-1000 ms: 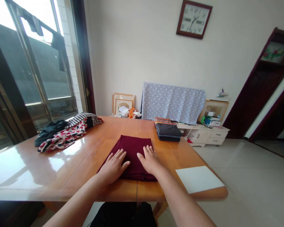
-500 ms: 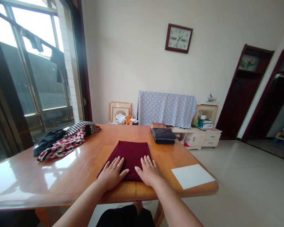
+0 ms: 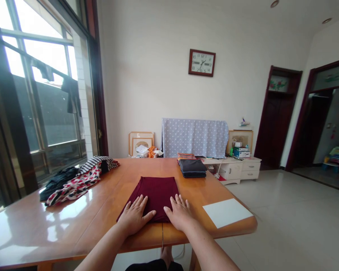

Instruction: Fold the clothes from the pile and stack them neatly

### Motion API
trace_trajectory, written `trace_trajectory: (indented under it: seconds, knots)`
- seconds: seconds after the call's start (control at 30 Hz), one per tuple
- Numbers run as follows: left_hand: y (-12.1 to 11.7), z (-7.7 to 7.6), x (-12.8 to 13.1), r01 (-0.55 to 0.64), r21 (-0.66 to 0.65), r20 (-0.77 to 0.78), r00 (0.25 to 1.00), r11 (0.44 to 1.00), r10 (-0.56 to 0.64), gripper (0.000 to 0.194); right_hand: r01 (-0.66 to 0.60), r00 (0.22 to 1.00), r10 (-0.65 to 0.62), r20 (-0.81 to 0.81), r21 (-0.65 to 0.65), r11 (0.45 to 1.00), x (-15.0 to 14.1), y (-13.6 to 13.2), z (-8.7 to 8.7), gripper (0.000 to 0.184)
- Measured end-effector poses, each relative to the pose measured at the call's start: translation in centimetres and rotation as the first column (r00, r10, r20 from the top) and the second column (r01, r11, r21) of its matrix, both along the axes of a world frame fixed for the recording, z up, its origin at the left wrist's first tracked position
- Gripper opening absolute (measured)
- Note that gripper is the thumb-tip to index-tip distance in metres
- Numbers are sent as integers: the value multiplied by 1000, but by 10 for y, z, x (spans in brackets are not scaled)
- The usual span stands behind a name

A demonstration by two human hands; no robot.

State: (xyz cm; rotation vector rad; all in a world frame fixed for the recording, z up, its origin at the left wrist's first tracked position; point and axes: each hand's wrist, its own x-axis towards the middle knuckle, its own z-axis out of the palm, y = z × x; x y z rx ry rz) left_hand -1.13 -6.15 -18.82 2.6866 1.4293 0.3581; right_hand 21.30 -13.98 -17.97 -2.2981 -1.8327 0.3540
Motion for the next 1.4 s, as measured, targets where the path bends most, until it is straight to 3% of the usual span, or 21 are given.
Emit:
trace_trajectory:
  seconds: [0.3, 0.97, 1.4]
  knots:
    - [-6, 7, 1, -9, -21, 5, 1000, 1000, 9, 93, 29, 999, -30, 11, 42, 999, 0, -4, -7, 77]
    - [-4, 7, 0, -17, -21, 19, 1000, 1000, 17, 92, 28, 999, -26, -33, 83, 996, -5, -21, 7, 75]
    - [-14, 14, -3, -10, 0, 49, 999, 1000, 10, 90, 31, 999, -27, -38, 106, 994, -1, -18, -1, 74]
